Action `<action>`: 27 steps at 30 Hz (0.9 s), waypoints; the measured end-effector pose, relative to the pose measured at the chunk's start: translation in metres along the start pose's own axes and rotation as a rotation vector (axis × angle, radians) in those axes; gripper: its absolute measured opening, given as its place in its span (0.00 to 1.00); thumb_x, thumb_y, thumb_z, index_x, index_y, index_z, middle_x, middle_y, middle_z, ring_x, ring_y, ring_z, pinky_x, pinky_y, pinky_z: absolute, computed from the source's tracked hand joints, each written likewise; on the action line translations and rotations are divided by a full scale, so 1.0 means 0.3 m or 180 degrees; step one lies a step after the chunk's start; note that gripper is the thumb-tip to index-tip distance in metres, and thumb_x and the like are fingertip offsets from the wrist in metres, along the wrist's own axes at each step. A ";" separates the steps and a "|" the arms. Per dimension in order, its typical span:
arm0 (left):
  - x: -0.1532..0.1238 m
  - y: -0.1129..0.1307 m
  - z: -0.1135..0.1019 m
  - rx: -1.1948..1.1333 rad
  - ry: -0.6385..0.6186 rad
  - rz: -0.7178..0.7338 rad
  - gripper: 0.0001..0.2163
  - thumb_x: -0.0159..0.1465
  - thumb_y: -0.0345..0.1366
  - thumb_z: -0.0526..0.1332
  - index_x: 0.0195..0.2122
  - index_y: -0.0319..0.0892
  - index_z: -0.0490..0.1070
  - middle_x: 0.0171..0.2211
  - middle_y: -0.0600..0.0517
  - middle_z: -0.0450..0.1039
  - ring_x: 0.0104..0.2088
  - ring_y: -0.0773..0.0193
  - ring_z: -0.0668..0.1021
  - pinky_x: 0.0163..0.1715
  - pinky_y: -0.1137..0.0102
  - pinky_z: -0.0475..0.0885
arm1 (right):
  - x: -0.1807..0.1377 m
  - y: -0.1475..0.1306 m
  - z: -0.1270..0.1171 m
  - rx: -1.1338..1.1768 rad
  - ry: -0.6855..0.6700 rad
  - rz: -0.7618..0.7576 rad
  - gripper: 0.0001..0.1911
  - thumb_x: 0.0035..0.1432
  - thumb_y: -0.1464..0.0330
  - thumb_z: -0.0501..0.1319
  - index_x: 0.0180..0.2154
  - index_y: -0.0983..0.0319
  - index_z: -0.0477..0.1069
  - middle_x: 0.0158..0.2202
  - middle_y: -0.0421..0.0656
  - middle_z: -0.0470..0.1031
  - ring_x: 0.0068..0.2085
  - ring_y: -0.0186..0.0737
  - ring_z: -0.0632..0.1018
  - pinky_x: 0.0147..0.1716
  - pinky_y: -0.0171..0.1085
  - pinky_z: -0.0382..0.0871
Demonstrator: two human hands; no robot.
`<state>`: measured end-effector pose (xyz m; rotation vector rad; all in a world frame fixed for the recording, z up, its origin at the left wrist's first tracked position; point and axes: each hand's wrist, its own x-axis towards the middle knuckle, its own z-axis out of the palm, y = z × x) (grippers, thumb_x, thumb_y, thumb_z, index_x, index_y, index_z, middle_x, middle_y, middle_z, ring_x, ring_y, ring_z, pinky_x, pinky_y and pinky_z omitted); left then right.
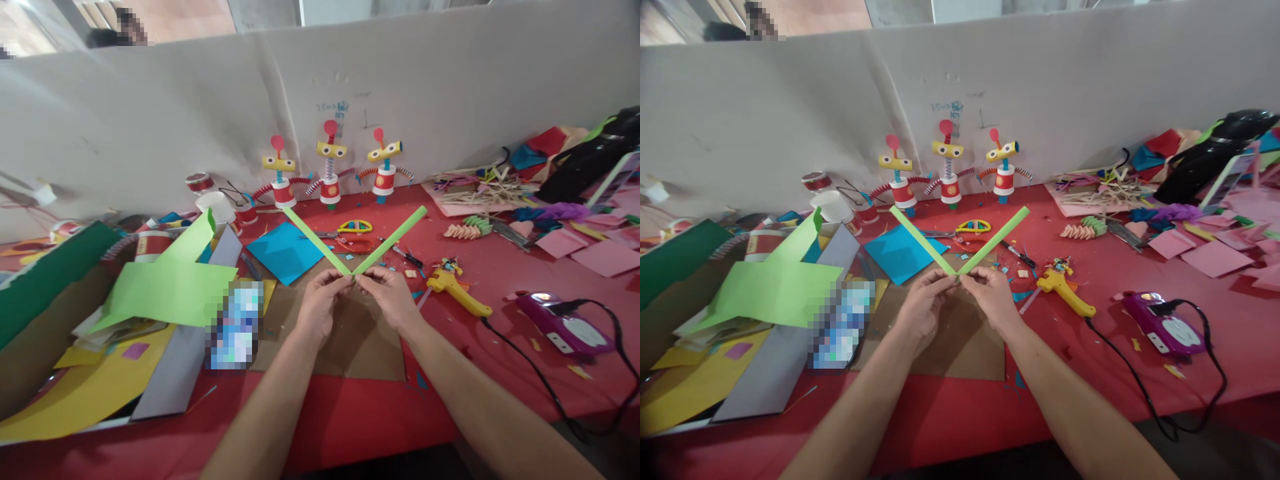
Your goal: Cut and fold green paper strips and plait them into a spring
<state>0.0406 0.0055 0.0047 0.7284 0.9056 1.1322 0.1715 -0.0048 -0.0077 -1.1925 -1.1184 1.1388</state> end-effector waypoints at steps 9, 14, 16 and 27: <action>0.011 0.000 -0.007 -0.0226 -0.0146 -0.0035 0.09 0.46 0.30 0.68 0.28 0.38 0.71 0.25 0.55 0.72 0.26 0.73 0.73 0.29 0.77 0.66 | 0.007 -0.016 -0.007 -0.0152 -0.0390 -0.0174 0.08 0.48 0.64 0.63 0.30 0.61 0.72 0.24 0.37 0.71 0.26 0.33 0.70 0.28 0.33 0.63; 0.013 -0.003 0.000 -0.0600 0.0004 -0.0440 0.09 0.46 0.27 0.68 0.26 0.38 0.69 0.23 0.57 0.70 0.23 0.75 0.72 0.25 0.79 0.66 | -0.006 -0.003 0.007 -0.0960 -0.0104 -0.1043 0.09 0.48 0.66 0.65 0.34 0.60 0.72 0.28 0.39 0.69 0.29 0.35 0.71 0.29 0.34 0.65; 0.012 0.000 0.000 -0.0664 0.0000 -0.0535 0.08 0.46 0.26 0.67 0.26 0.38 0.69 0.22 0.56 0.70 0.23 0.75 0.71 0.24 0.79 0.67 | -0.012 -0.002 0.009 -0.1310 0.0061 -0.1368 0.06 0.50 0.67 0.64 0.33 0.60 0.73 0.28 0.40 0.69 0.29 0.35 0.71 0.29 0.35 0.66; 0.008 0.017 -0.003 -0.0832 0.0044 -0.0692 0.07 0.46 0.23 0.67 0.27 0.35 0.72 0.22 0.55 0.72 0.23 0.75 0.73 0.27 0.80 0.70 | -0.018 0.015 0.009 -0.1637 0.0223 -0.1889 0.07 0.57 0.67 0.58 0.36 0.58 0.74 0.33 0.42 0.72 0.36 0.39 0.74 0.37 0.37 0.67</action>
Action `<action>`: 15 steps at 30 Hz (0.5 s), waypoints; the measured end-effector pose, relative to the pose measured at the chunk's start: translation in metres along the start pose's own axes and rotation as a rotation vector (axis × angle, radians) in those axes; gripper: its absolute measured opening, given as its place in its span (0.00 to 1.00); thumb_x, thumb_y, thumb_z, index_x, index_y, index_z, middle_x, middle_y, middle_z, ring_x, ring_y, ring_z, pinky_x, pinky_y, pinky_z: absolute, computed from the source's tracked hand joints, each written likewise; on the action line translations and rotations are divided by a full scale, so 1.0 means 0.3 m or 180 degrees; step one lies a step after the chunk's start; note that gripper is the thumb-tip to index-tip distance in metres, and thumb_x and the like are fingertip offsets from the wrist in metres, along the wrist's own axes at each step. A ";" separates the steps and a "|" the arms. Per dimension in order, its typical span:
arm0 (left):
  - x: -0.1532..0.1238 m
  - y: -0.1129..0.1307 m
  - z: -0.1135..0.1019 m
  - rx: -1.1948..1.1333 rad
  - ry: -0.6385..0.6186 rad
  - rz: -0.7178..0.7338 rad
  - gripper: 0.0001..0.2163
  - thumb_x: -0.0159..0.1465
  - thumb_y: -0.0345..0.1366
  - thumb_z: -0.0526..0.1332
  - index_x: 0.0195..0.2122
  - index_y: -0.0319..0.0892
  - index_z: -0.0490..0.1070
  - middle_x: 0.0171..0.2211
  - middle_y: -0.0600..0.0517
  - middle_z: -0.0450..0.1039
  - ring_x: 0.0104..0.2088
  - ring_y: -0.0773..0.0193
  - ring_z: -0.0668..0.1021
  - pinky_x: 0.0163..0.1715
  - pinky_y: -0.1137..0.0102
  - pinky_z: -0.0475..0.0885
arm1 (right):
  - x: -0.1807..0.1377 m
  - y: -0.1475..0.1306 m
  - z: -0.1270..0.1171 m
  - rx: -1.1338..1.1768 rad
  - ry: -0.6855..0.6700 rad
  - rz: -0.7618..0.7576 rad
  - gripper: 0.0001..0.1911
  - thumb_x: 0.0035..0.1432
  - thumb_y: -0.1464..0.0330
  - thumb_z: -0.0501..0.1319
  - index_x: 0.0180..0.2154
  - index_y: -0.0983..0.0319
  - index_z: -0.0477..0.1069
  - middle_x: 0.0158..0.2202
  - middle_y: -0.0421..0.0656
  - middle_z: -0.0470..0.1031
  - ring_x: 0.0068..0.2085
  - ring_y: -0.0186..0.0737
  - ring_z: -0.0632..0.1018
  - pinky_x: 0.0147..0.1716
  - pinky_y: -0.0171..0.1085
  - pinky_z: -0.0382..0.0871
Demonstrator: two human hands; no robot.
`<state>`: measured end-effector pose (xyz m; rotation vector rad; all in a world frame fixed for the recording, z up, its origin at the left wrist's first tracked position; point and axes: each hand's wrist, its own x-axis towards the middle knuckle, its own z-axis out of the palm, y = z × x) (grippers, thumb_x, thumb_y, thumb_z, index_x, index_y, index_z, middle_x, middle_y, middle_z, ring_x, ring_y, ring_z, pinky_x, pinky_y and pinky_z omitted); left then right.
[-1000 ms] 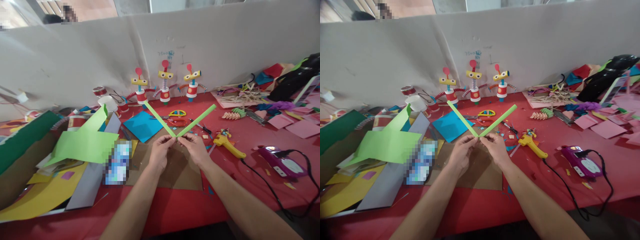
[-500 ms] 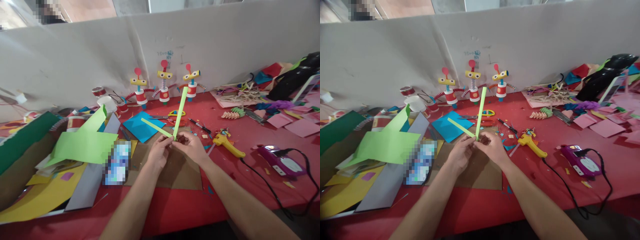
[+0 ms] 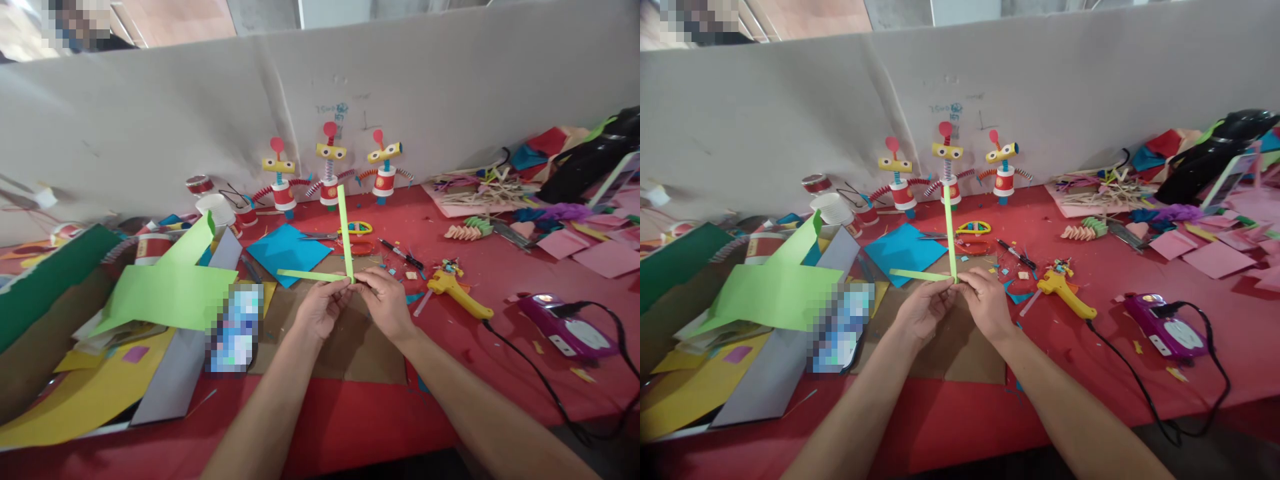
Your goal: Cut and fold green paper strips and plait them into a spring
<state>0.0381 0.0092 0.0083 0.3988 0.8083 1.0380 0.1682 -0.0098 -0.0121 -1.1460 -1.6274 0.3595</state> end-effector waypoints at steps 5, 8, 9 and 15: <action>-0.003 -0.006 0.000 0.0185 -0.0039 0.0219 0.06 0.45 0.26 0.68 0.25 0.35 0.73 0.23 0.53 0.73 0.25 0.73 0.74 0.29 0.78 0.69 | 0.001 -0.002 0.003 0.0291 0.0018 0.0224 0.07 0.55 0.66 0.60 0.36 0.58 0.75 0.32 0.42 0.72 0.35 0.39 0.73 0.36 0.37 0.67; 0.000 -0.016 -0.003 0.0397 0.0036 0.0710 0.07 0.45 0.27 0.68 0.26 0.36 0.73 0.22 0.54 0.73 0.24 0.72 0.73 0.29 0.76 0.68 | 0.007 -0.007 0.006 0.0810 -0.0108 0.0728 0.08 0.52 0.64 0.62 0.35 0.59 0.75 0.32 0.42 0.74 0.34 0.39 0.74 0.34 0.36 0.67; 0.001 -0.019 -0.004 0.0456 0.0049 0.0843 0.07 0.45 0.28 0.68 0.26 0.37 0.73 0.23 0.54 0.73 0.25 0.72 0.73 0.29 0.75 0.67 | 0.009 -0.010 0.006 0.1016 -0.0152 0.0934 0.09 0.51 0.63 0.63 0.35 0.59 0.75 0.32 0.42 0.75 0.33 0.38 0.74 0.33 0.36 0.67; -0.004 -0.031 0.001 0.0783 0.0039 0.1093 0.07 0.45 0.30 0.68 0.26 0.37 0.73 0.24 0.52 0.74 0.27 0.67 0.75 0.33 0.71 0.67 | 0.012 -0.003 0.011 0.1748 -0.0151 0.1601 0.10 0.50 0.62 0.62 0.33 0.59 0.76 0.28 0.40 0.76 0.29 0.36 0.73 0.31 0.35 0.67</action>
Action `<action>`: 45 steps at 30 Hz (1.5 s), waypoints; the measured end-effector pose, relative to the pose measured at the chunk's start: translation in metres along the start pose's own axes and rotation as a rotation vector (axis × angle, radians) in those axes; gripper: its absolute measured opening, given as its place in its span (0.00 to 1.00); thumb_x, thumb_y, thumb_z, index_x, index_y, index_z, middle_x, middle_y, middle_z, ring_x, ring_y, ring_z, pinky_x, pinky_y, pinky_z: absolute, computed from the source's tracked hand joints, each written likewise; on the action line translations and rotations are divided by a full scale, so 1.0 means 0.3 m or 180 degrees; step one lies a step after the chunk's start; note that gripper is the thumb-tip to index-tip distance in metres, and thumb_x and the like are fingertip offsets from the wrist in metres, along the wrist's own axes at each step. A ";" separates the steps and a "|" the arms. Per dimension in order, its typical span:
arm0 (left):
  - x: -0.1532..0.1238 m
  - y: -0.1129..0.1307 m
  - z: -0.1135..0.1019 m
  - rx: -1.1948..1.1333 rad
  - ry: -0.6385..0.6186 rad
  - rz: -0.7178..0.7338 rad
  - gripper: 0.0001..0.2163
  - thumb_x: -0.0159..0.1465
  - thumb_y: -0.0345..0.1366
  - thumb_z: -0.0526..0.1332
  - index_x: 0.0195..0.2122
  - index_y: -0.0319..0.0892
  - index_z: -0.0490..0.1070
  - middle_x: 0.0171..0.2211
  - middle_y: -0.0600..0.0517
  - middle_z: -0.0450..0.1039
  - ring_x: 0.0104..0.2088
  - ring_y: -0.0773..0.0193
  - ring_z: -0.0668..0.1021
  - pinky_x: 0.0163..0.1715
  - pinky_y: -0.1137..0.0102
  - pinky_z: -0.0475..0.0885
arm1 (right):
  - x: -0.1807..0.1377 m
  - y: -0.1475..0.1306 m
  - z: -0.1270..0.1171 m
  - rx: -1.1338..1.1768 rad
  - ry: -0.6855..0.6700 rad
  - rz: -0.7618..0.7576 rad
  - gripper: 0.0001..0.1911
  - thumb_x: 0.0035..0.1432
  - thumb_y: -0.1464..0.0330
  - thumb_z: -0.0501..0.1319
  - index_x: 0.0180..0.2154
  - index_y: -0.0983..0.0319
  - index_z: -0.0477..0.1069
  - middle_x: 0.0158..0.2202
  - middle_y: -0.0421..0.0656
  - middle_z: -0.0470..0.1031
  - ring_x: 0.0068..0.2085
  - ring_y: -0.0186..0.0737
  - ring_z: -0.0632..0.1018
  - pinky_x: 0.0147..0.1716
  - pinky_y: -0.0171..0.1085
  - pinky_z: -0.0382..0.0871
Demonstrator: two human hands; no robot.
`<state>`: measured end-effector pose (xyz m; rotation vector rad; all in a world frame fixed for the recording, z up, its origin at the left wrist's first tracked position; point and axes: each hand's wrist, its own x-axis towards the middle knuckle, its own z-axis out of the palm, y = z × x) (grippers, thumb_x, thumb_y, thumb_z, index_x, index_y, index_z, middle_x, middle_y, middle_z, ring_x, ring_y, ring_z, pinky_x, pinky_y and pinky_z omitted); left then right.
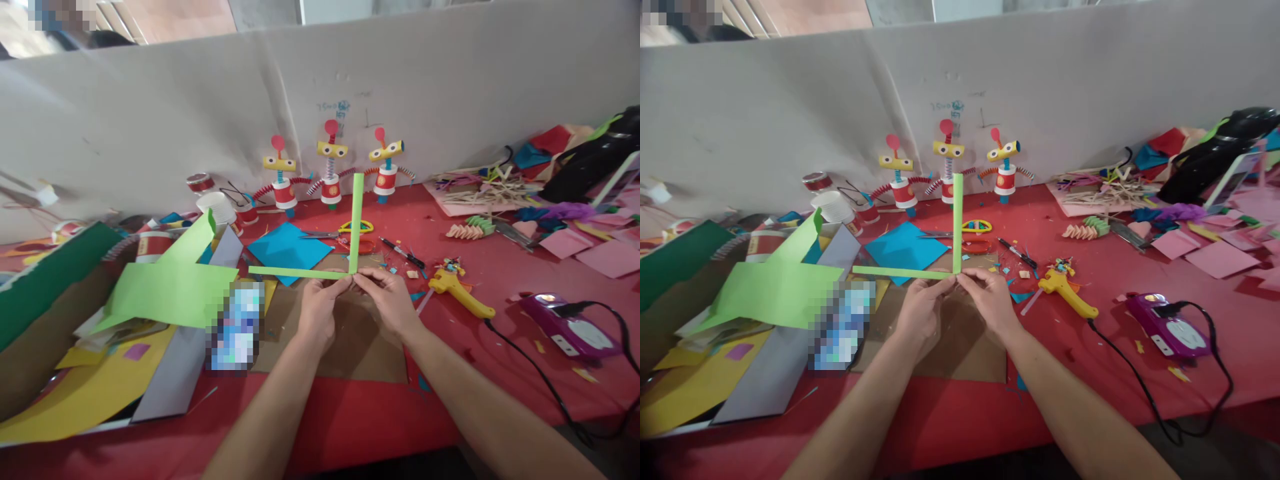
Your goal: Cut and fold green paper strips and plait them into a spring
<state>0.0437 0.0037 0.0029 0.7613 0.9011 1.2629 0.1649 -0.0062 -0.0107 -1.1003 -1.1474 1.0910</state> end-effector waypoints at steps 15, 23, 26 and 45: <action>-0.015 -0.004 0.016 0.0164 -0.0096 0.0106 0.07 0.47 0.31 0.67 0.28 0.37 0.75 0.26 0.50 0.76 0.30 0.64 0.76 0.34 0.70 0.68 | 0.011 0.029 0.001 0.0532 0.0051 0.0497 0.10 0.46 0.62 0.64 0.30 0.61 0.74 0.26 0.39 0.74 0.26 0.33 0.72 0.29 0.33 0.67; 0.015 -0.016 -0.012 -0.0260 -0.0051 -0.0398 0.09 0.43 0.31 0.69 0.26 0.37 0.74 0.25 0.51 0.75 0.27 0.67 0.76 0.35 0.71 0.69 | 0.020 0.019 -0.005 0.0749 0.0150 0.0607 0.08 0.44 0.65 0.66 0.28 0.62 0.74 0.23 0.38 0.73 0.25 0.30 0.73 0.26 0.31 0.66; 0.022 -0.024 -0.017 -0.0321 -0.0074 -0.0461 0.09 0.43 0.31 0.69 0.25 0.37 0.74 0.25 0.51 0.75 0.27 0.68 0.76 0.36 0.71 0.69 | 0.020 0.022 -0.003 0.0724 0.0113 0.0579 0.08 0.44 0.64 0.65 0.28 0.62 0.74 0.24 0.38 0.74 0.25 0.30 0.73 0.26 0.31 0.66; 0.017 -0.003 -0.008 0.0063 0.0120 -0.0224 0.13 0.42 0.33 0.71 0.28 0.37 0.72 0.24 0.52 0.74 0.23 0.70 0.74 0.27 0.74 0.67 | 0.000 -0.021 -0.007 -0.0103 -0.0153 0.0152 0.10 0.48 0.63 0.63 0.34 0.58 0.76 0.30 0.41 0.78 0.32 0.39 0.77 0.34 0.39 0.71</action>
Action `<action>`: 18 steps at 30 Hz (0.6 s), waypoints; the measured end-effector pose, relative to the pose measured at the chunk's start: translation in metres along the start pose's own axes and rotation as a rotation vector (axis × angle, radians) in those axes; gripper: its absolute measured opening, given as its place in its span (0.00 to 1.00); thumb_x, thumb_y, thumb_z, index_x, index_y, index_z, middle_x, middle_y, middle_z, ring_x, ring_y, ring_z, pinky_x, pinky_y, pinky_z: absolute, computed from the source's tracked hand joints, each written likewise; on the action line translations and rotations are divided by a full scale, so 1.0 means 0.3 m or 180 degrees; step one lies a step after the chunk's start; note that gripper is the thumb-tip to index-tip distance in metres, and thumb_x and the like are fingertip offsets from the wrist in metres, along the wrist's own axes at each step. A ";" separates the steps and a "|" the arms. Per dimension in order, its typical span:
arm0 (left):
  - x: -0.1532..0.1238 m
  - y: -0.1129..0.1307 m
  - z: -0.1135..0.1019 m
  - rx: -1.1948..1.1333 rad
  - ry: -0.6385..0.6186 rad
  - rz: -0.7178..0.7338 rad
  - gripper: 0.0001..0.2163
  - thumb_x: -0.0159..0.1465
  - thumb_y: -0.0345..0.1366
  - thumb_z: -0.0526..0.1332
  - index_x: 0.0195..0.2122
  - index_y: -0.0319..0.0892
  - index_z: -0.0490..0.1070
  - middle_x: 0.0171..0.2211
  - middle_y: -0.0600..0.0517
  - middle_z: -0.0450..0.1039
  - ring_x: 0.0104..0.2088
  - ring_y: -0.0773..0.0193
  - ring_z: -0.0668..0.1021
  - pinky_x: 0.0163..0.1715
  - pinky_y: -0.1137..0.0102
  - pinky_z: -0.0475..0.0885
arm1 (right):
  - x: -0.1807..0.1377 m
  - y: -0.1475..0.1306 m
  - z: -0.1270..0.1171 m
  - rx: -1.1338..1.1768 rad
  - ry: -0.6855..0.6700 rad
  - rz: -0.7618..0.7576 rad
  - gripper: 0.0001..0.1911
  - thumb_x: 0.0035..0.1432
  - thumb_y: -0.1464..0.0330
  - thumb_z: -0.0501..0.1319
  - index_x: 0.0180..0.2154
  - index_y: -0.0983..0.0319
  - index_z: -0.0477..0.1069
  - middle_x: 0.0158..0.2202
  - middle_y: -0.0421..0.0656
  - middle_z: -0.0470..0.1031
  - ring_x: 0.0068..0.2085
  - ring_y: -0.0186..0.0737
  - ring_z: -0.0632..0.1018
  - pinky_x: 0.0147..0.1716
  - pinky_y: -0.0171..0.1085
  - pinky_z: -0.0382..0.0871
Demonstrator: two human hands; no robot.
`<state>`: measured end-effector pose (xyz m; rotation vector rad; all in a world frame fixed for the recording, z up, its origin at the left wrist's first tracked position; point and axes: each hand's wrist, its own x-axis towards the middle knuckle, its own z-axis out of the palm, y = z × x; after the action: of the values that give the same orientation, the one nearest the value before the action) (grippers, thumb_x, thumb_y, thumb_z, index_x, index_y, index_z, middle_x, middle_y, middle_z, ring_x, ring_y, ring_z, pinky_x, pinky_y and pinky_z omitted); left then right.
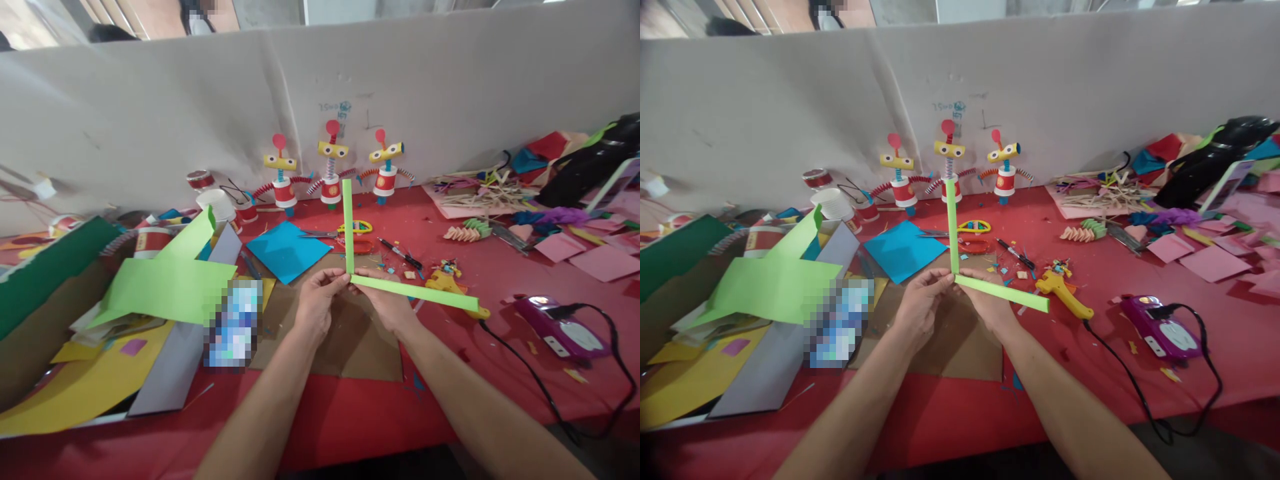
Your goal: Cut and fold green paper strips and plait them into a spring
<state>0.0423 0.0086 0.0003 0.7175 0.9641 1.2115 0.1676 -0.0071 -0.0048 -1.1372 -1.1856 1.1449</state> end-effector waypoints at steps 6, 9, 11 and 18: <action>-0.010 0.003 0.013 -0.0216 0.0155 0.0082 0.13 0.42 0.32 0.71 0.30 0.37 0.74 0.27 0.52 0.75 0.27 0.69 0.75 0.32 0.73 0.69 | -0.009 -0.003 0.016 0.0209 0.0004 -0.0085 0.14 0.49 0.62 0.63 0.39 0.59 0.75 0.35 0.42 0.77 0.34 0.38 0.76 0.37 0.39 0.70; -0.016 0.004 0.015 -0.0309 -0.0081 -0.0058 0.14 0.44 0.33 0.70 0.33 0.37 0.75 0.29 0.50 0.76 0.27 0.68 0.76 0.34 0.72 0.69 | -0.001 0.019 0.017 0.0394 0.0315 -0.0029 0.15 0.47 0.61 0.64 0.37 0.61 0.75 0.30 0.42 0.77 0.30 0.37 0.75 0.33 0.38 0.71; -0.016 0.004 0.014 -0.0362 -0.0177 -0.0171 0.13 0.44 0.33 0.70 0.32 0.37 0.75 0.29 0.50 0.76 0.27 0.69 0.76 0.33 0.72 0.69 | 0.005 0.030 0.013 0.0425 0.0404 0.0033 0.15 0.46 0.60 0.65 0.35 0.62 0.75 0.28 0.42 0.77 0.28 0.37 0.75 0.32 0.38 0.71; -0.013 0.008 0.009 -0.0290 -0.0257 -0.0243 0.11 0.44 0.31 0.70 0.30 0.38 0.75 0.28 0.51 0.76 0.27 0.71 0.75 0.33 0.75 0.68 | 0.006 0.020 0.005 0.0236 0.0361 0.0047 0.13 0.47 0.62 0.64 0.34 0.62 0.76 0.29 0.43 0.78 0.30 0.39 0.76 0.33 0.38 0.71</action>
<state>0.0433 0.0053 0.0045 0.6469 0.8568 1.1438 0.1658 -0.0048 -0.0105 -1.1406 -1.0414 1.1117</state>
